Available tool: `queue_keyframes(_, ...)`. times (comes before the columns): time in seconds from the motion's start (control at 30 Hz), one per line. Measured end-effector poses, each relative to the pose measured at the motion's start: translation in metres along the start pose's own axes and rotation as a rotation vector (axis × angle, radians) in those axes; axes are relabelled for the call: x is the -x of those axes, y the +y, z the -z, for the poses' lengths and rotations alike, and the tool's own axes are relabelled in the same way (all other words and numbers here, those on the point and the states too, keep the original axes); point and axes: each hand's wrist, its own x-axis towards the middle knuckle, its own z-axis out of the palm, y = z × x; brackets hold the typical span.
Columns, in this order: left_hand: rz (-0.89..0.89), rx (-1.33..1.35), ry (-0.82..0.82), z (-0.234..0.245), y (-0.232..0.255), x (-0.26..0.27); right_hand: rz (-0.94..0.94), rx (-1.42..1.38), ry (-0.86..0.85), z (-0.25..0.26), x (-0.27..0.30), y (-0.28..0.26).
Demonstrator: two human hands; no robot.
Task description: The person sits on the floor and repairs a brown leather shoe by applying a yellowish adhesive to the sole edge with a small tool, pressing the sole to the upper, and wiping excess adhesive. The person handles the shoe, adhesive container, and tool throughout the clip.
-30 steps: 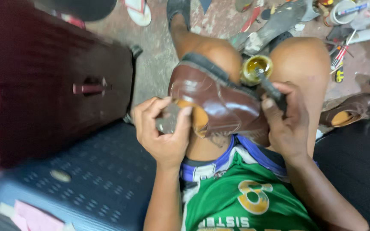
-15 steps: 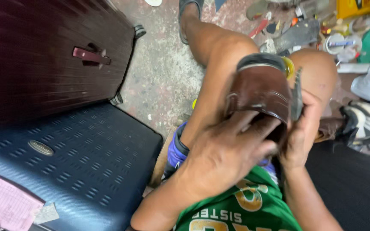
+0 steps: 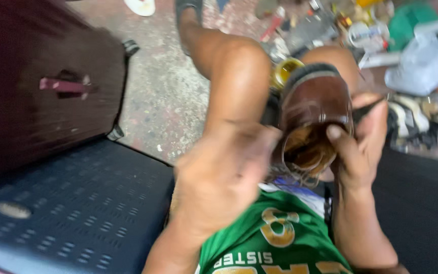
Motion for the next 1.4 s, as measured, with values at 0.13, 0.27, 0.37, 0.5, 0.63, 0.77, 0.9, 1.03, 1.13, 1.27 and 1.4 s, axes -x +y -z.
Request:
queue_keyframes(0.13, -0.082, -0.133, 0.016, -0.002, -0.003, -0.005, -0.026, -0.058, 0.015, 0.006, -0.007, 0.009)
queue_keyframes(0.27, -0.117, -0.126, -0.040, -0.005, 0.004, -0.008, -0.072, -0.207, 0.031, 0.005, -0.006, 0.009)
queue_keyframes(0.37, -0.127, -0.128, -0.059, -0.005, 0.008, -0.008, -0.098, -0.307, 0.057, 0.006, -0.008, 0.011)
queue_keyframes(0.5, -0.129, -0.145, -0.078, -0.004, 0.015, -0.009, -0.061, -0.339, 0.022, 0.010, -0.005, 0.017)
queue_keyframes(0.63, -0.240, -0.191, -0.138, -0.002, 0.026, -0.016, -0.027, -0.315, -0.029, 0.010, -0.008, 0.022)
queue_keyframes(0.77, -0.426, -0.285, -0.290, -0.004, 0.028, -0.021, -0.047, -0.214, -0.111, 0.005, -0.013, 0.024)
queue_keyframes(0.9, -0.377, -0.410, -0.442, -0.019, 0.024, -0.018, -0.078, -0.181, -0.179, -0.006, -0.016, 0.025)
queue_keyframes(1.03, -0.316, -0.410, -0.504, -0.023, 0.016, -0.014, -0.080, -0.157, -0.255, -0.016, -0.012, 0.028)
queue_keyframes(1.13, -0.302, -0.440, -0.524, -0.015, 0.007, -0.019, -0.050, -0.187, -0.287, -0.027, -0.018, 0.035)
queue_keyframes(1.27, -0.312, -0.557, -0.646, -0.009, -0.002, -0.027, -0.187, -0.380, -0.300, -0.036, -0.023, 0.044)
queue_keyframes(1.4, -0.438, -0.764, -0.737, -0.020, -0.013, -0.034, -0.056, -0.256, -0.376, -0.035, -0.026, 0.049)
